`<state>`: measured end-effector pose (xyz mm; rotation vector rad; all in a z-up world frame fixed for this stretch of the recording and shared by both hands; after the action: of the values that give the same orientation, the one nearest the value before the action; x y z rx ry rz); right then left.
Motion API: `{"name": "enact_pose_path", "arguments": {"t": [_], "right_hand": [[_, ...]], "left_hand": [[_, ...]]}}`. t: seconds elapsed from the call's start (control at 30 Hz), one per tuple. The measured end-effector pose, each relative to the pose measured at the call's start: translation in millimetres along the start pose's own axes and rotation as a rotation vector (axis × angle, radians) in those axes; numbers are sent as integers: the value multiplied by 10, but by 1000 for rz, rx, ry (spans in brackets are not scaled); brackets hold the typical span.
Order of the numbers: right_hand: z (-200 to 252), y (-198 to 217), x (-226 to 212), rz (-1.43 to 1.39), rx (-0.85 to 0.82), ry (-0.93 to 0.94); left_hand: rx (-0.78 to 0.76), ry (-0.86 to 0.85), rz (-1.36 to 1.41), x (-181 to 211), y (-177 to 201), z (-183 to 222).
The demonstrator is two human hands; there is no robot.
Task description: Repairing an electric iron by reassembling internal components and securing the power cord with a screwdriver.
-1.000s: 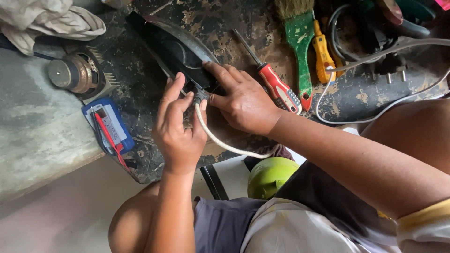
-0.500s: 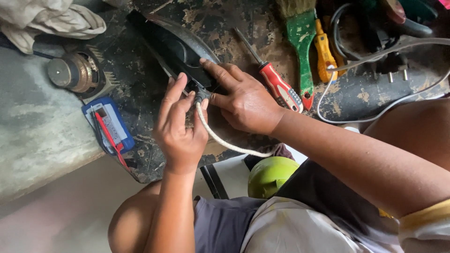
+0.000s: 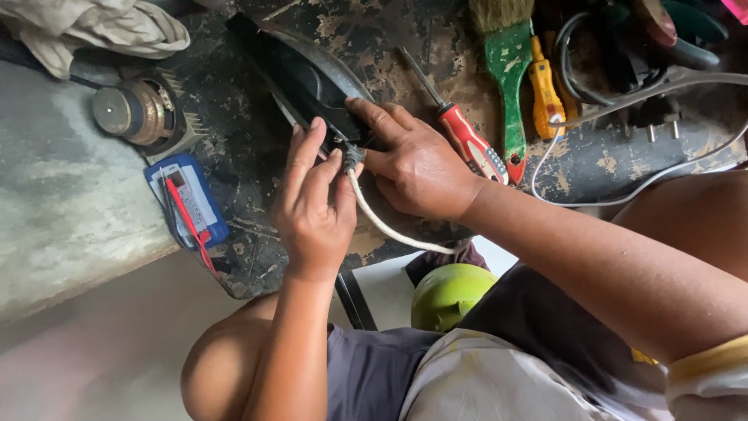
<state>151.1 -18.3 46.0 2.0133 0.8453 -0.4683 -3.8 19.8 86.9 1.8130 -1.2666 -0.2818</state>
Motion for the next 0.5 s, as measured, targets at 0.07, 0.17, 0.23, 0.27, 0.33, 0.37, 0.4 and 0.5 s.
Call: {"name": "enact_pose_path", "arguments": {"t": [0.07, 0.17, 0.23, 0.27, 0.33, 0.37, 0.4, 0.5], "right_hand": [[-5, 9, 4, 1, -14, 8], [17, -2, 44, -7, -31, 15], [26, 10, 39, -20, -37, 11], [11, 34, 23, -84, -32, -5], [-3, 60, 3, -149, -30, -20], [-2, 65, 8, -207, -26, -47], [-3, 69, 13, -267, -22, -73], [16, 56, 13, -277, -17, -109]], "left_hand": [[10, -2, 17, -12, -14, 0], [25, -12, 20, -12, -11, -13], [28, -17, 6, -2, -4, -17], [28, -23, 16, 2, -2, -24], [30, -26, 25, -6, -3, -24], [22, -42, 9, -12, -8, -17], [15, -57, -8, -17, -12, -8], [-2, -43, -9, 13, 6, -31]]}}
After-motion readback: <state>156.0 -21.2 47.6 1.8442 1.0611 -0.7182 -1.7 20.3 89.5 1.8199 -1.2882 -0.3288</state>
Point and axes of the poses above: each hand's wrist, its own z-axis away from the middle knuckle, its own y-axis out of the back of the hand, x = y × z, the point moved 3 cm from there along -z, towards the middle knuckle, and after that the axes turned 6 degrees about -y, right-handed, at the moved point
